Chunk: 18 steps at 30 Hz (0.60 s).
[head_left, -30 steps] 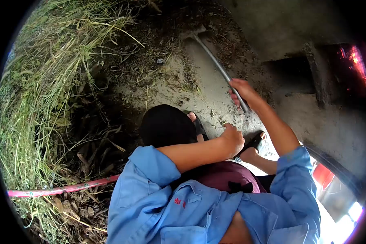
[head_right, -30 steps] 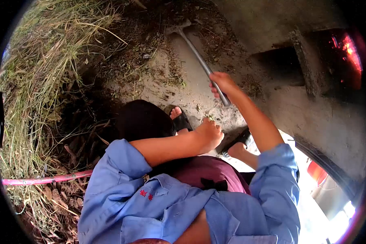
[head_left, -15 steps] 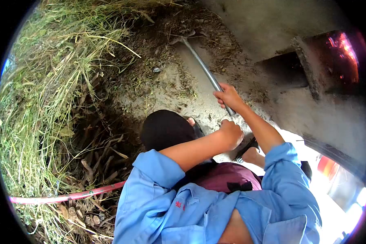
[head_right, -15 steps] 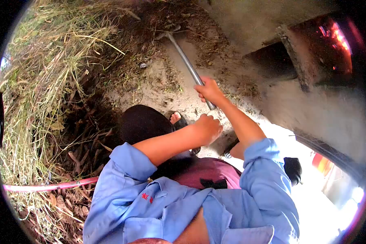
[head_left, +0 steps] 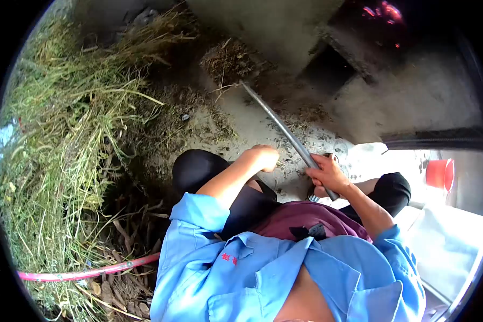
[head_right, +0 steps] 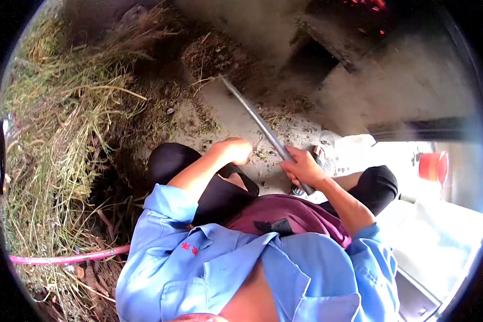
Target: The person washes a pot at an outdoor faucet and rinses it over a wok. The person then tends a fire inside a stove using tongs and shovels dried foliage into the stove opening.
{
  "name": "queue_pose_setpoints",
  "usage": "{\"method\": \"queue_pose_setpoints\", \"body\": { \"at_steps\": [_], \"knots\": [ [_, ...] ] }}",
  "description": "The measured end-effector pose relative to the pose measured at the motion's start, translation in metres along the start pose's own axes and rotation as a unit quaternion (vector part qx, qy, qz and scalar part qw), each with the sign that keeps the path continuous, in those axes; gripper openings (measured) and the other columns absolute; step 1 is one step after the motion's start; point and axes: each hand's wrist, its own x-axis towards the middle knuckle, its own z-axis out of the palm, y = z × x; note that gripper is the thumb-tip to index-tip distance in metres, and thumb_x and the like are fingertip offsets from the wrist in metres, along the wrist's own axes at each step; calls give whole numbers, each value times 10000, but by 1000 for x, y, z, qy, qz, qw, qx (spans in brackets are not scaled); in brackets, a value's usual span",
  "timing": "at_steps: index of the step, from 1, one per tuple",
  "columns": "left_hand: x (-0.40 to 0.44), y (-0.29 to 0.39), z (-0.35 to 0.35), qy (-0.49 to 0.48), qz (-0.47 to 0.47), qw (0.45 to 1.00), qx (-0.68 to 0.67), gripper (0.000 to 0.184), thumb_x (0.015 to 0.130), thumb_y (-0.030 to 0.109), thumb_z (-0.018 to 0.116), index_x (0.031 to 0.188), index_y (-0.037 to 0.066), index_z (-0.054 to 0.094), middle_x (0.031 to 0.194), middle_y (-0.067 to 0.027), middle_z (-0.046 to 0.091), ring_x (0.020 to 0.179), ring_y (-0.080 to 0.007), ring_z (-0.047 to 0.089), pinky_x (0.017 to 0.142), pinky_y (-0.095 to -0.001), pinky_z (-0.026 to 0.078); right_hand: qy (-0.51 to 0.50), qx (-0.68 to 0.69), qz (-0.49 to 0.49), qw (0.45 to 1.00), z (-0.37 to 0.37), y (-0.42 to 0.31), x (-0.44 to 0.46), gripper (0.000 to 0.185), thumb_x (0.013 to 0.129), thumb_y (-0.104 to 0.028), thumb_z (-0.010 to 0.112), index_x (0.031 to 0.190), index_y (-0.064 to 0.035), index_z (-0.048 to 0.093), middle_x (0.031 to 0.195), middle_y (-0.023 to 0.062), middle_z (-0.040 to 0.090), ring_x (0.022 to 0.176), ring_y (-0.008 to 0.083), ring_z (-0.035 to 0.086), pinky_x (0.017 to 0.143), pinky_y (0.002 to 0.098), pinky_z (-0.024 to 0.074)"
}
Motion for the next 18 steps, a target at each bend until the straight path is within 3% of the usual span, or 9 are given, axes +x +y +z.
{"method": "queue_pose_setpoints", "body": {
  "at_steps": [6, 12, 18],
  "knots": [
    [21, -20, 17, 15, -14, 1000, -23, 277, 656, 112, 508, 896, 5, 594, 959, -170, 566, 899, -290, 547, 749, -364, 440, 40, 77, 5, 996, -9, -14, -102, 380, 768, -32, 508, 1136, -12, 414, 552, -25, 401, 430, 29, 376, 384, 182, 335],
    [31, -22, 18, 23, -16, 999, -38, 255, 680, 118, 508, 894, 8, 593, 959, -161, 566, 898, -294, 543, 751, -374, 438, 111, 124, 23, 986, -2, -24, -189, 488, 749, 45, 460, 1217, 2, 330, 585, -15, 425, 445, 26, 384, 412, 161, 336],
    [32, -21, 17, 20, -11, 999, -37, 244, 689, 108, 496, 891, 13, 594, 957, -171, 562, 890, -303, 545, 730, -375, 442, 202, 194, 56, 958, 22, -47, -239, 481, 735, 3, 482, 1195, 19, 343, 581, 9, 452, 396, 39, 395, 348, 175, 343]
  ]
}}
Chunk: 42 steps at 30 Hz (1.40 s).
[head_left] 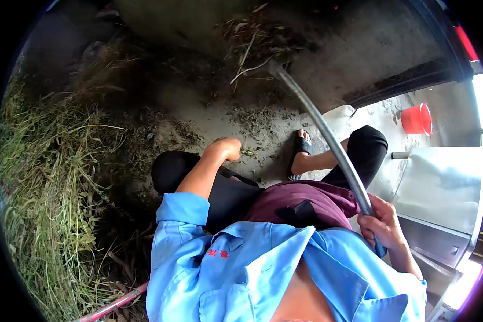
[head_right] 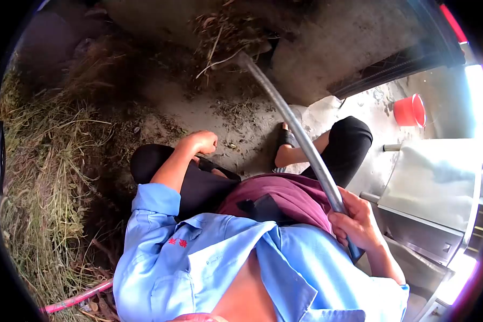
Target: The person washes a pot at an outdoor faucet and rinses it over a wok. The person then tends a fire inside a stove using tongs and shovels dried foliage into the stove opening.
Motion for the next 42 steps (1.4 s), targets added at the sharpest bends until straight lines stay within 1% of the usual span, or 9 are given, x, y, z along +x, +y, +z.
{"method": "queue_pose_setpoints", "body": {
  "at_steps": [16, 20, 23, 24, 26, 28, 30, 34, 42],
  "knots": [
    [7, 18, -21, 26, 82, 996, -11, 236, 645, 26, 482, 847, -21, 595, 895, -185, 579, 838, -296, 570, 682, -366, 462, 135, 168, -74, 974, 73, -61, 15, 338, 814, -100, 433, 1133, 2, 389, 611, 15, 386, 417, 19, 325, 289, 145, 253],
    [13, 23, -21, 67, 121, 990, 2, 235, 651, 22, 473, 846, -14, 599, 902, -182, 578, 852, -290, 568, 696, -363, 462, 80, 230, -80, 967, 60, -90, 51, 318, 824, -146, 457, 1100, 5, 411, 636, 18, 424, 420, 6, 342, 300, 131, 269],
    [9, 27, -23, 107, 140, 984, -4, 222, 669, 49, 494, 856, 2, 605, 916, -166, 580, 849, -284, 570, 701, -357, 464, 5, 135, -100, 986, 24, -143, 110, 338, 846, -142, 396, 1160, -16, 388, 653, 29, 442, 482, 40, 412, 395, 140, 363],
    [6, 28, -27, 112, 144, 983, -11, 222, 669, 49, 494, 856, 2, 605, 916, -166, 580, 849, -284, 570, 701, -357, 464, 69, -19, -240, 968, 25, -162, 132, 322, 841, -152, 417, 1127, -5, 419, 697, 27, 486, 512, 41, 442, 417, 139, 361],
    [1, 32, -31, 112, 133, 985, -5, 216, 673, 54, 502, 856, 20, 611, 916, -149, 585, 837, -278, 575, 695, -357, 467, 32, 40, -221, 974, -14, -225, 200, 312, 839, -164, 432, 1104, -1, 444, 766, 29, 534, 535, 40, 472, 418, 138, 349],
    [-7, 34, -34, 91, 129, 987, -14, 214, 664, 52, 509, 848, 24, 615, 914, -144, 587, 840, -268, 578, 687, -349, 469, -69, 235, -53, 968, -35, -248, 225, 316, 842, -166, 426, 1114, -7, 437, 792, 32, 539, 527, 38, 471, 396, 138, 338],
    [-11, 34, -27, 154, 137, 979, -13, 222, 654, 42, 508, 847, 24, 617, 919, -139, 589, 853, -265, 574, 701, -344, 466, 142, -61, -164, 974, -8, -213, 197, 344, 861, -173, 393, 1139, 28, 388, 759, 23, 493, 497, 29, 439, 343, 130, 306],
    [-22, 31, -30, 127, 107, 986, 32, 212, 662, 80, 485, 824, 19, 608, 884, -144, 591, 832, -292, 564, 698, -374, 457, -40, 249, -40, 967, -22, -188, 111, 299, 875, -146, 365, 1106, 44, 352, 651, 6, 382, 453, 35, 340, 311, 171, 257],
    [-15, 36, -23, 85, 117, 989, 34, 203, 656, 57, 471, 798, 0, 605, 854, -168, 589, 818, -297, 568, 679, -374, 459, 43, 163, -107, 980, -2, -135, 41, 391, 881, -162, 340, 1204, 43, 258, 662, 18, 375, 409, 17, 319, 266, 150, 250]
  ]
}}
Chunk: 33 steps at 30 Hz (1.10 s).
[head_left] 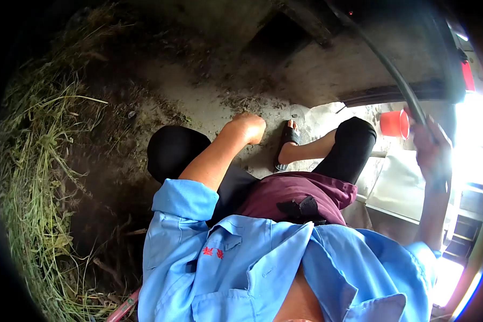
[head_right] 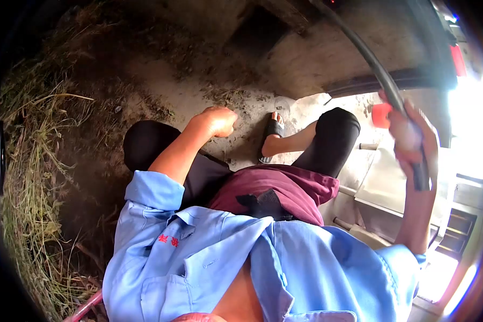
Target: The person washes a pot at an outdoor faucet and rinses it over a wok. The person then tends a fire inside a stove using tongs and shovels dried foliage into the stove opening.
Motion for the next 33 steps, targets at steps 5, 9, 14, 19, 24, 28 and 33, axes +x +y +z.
{"method": "queue_pose_setpoints", "body": {
  "at_steps": [5, 9, 14, 19, 24, 28, 33],
  "knots": [
    [-11, 1, -1, 19, 23, 1000, 0, 168, 591, 42, 507, 711, 11, 620, 755, -165, 597, 734, -296, 581, 614, -387, 465, 125, -64, 4, 990, -1, 56, -55, 475, 821, -219, 436, 1200, 25, 286, 559, 5, 361, 332, 30, 302, 257, 157, 242],
    [-12, 15, 10, -78, -25, 996, 33, 252, 633, 110, 595, 878, 59, 627, 922, -81, 602, 841, -206, 572, 676, -356, 464, 65, -211, 20, 975, -11, 112, -84, 572, 736, -286, 580, 1146, 42, 354, 495, 22, 407, 319, 56, 352, 268, 176, 229],
    [2, 27, 52, -131, 0, 990, 49, 335, 653, 186, 625, 968, 76, 593, 983, -60, 573, 869, -224, 553, 648, -398, 465, -28, -333, 124, 934, -40, 142, -41, 464, 664, -28, 489, 1120, 28, 424, 518, 16, 447, 340, 52, 384, 311, 182, 299],
    [-6, 29, 67, -144, -18, 988, 51, 253, 623, 146, 618, 866, 80, 626, 839, -64, 606, 729, -220, 581, 557, -383, 469, -200, -466, 215, 835, -26, 144, 57, 437, 707, 20, 496, 1138, 13, 424, 531, 9, 455, 380, 58, 410, 330, 194, 330],
    [5, 19, 90, -137, -110, 983, -53, 262, 602, 148, 630, 859, 93, 631, 833, -51, 609, 715, -229, 582, 542, -403, 456, -276, -482, 305, 774, -7, 138, 116, 333, 780, -27, 459, 1112, 0, 444, 551, 23, 446, 400, 69, 408, 314, 210, 330],
    [-16, 19, 69, -136, -70, 986, -63, 266, 585, 154, 630, 845, 98, 631, 797, -31, 605, 689, -242, 575, 507, -392, 435, -329, -474, 318, 752, 31, 152, 148, 263, 808, -66, 439, 1061, 4, 444, 549, 27, 437, 399, 82, 421, 305, 214, 345],
    [-13, 27, 74, -111, -79, 990, -47, 282, 591, 173, 631, 861, 93, 632, 836, -72, 606, 758, -262, 558, 550, -425, 425, -429, -464, 188, 752, 89, 199, 184, 118, 822, -113, 415, 850, 0, 439, 504, 27, 433, 328, 95, 400, 293, 222, 327]
  ]
}}
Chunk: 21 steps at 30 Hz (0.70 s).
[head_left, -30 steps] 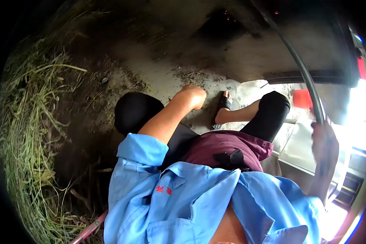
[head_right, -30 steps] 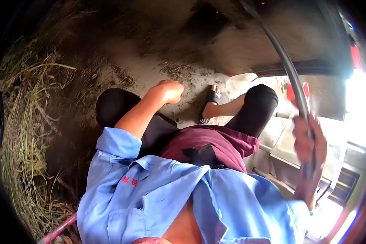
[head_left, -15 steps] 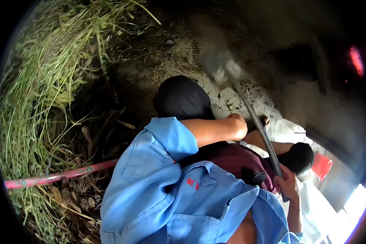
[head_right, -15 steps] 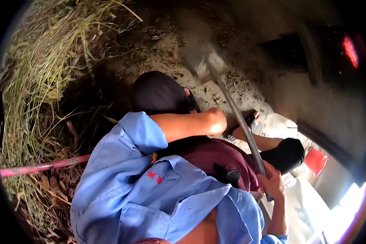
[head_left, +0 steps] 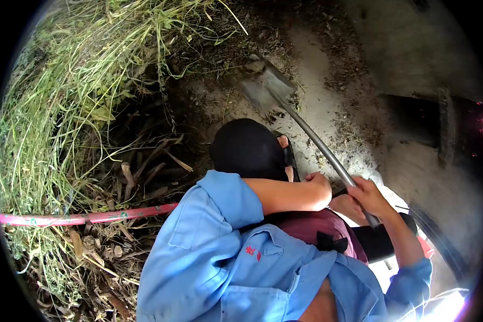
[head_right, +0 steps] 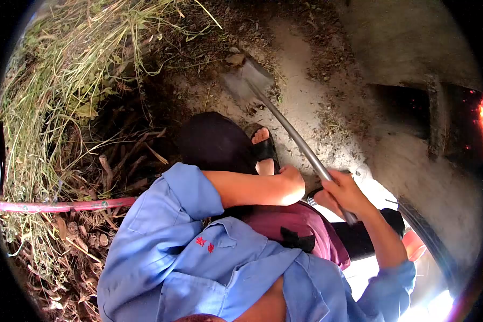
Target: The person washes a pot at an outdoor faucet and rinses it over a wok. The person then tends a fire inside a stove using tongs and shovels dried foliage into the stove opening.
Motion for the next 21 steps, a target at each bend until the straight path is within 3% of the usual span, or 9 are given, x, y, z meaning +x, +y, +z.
{"method": "queue_pose_setpoints", "body": {
  "at_steps": [3, 5, 8, 10, 13, 14, 19, 21],
  "knots": [
    [-1, 5, 3, -25, 40, 998, 43, 307, 598, 196, 630, 887, 94, 625, 863, -81, 602, 782, -270, 553, 590, -440, 430, -30, 30, -2, 999, 18, -48, 55, 136, 829, -136, 419, 806, -3, 435, 506, 24, 430, 321, 98, 394, 300, 233, 323],
    [-8, 9, 1, 19, 13, 998, 59, 220, 691, 201, 517, 856, 115, 634, 856, -63, 607, 774, -251, 561, 577, -459, 413, -39, 33, -54, 997, 26, -58, 114, 175, 836, -159, 425, 758, -2, 428, 504, 31, 432, 308, 107, 394, 297, 246, 327],
    [4, 12, 3, -16, 16, 998, 59, 269, 665, 209, 554, 900, 98, 620, 881, -90, 598, 799, -274, 552, 609, -463, 416, -57, -2, -149, 987, 40, -90, 208, 222, 823, -183, 447, 701, 1, 435, 477, 30, 424, 318, 110, 402, 300, 262, 331],
    [-5, 10, -9, -15, 29, 999, 35, 338, 645, 232, 588, 948, 84, 605, 930, -115, 585, 833, -298, 541, 633, -473, 419, -59, 83, -148, 984, 54, -125, 233, 206, 797, -170, 493, 688, -1, 445, 481, 26, 427, 341, 104, 405, 311, 254, 331],
    [3, 11, -11, 14, 27, 999, 23, 349, 650, 237, 582, 957, 73, 598, 946, -126, 579, 853, -298, 537, 637, -472, 416, -70, 125, -175, 974, 66, -142, 257, 136, 751, -101, 545, 710, 4, 471, 505, 42, 449, 364, 114, 425, 329, 270, 349],
    [6, 13, -5, 77, 8, 997, 29, 352, 655, 239, 574, 961, 68, 594, 956, -130, 575, 872, -299, 531, 642, -472, 412, -67, 119, -179, 974, 66, -140, 260, 125, 736, -88, 558, 723, 5, 475, 503, 39, 447, 364, 114, 427, 324, 269, 348],
    [22, 15, -9, 69, 28, 997, 16, 340, 661, 236, 569, 960, 76, 594, 975, -112, 571, 876, -306, 530, 639, -475, 406, -61, 100, -188, 975, 48, -98, 255, 151, 740, -100, 552, 838, -2, 491, 515, 4, 438, 379, 63, 408, 319, 225, 338],
    [6, 14, -22, 17, 53, 998, 30, 332, 669, 226, 562, 964, 79, 595, 979, -103, 573, 877, -304, 531, 635, -482, 402, -54, 82, -191, 977, 38, -75, 244, 274, 727, -85, 555, 977, 5, 492, 515, -4, 430, 381, 58, 405, 316, 219, 338]
  ]
}}
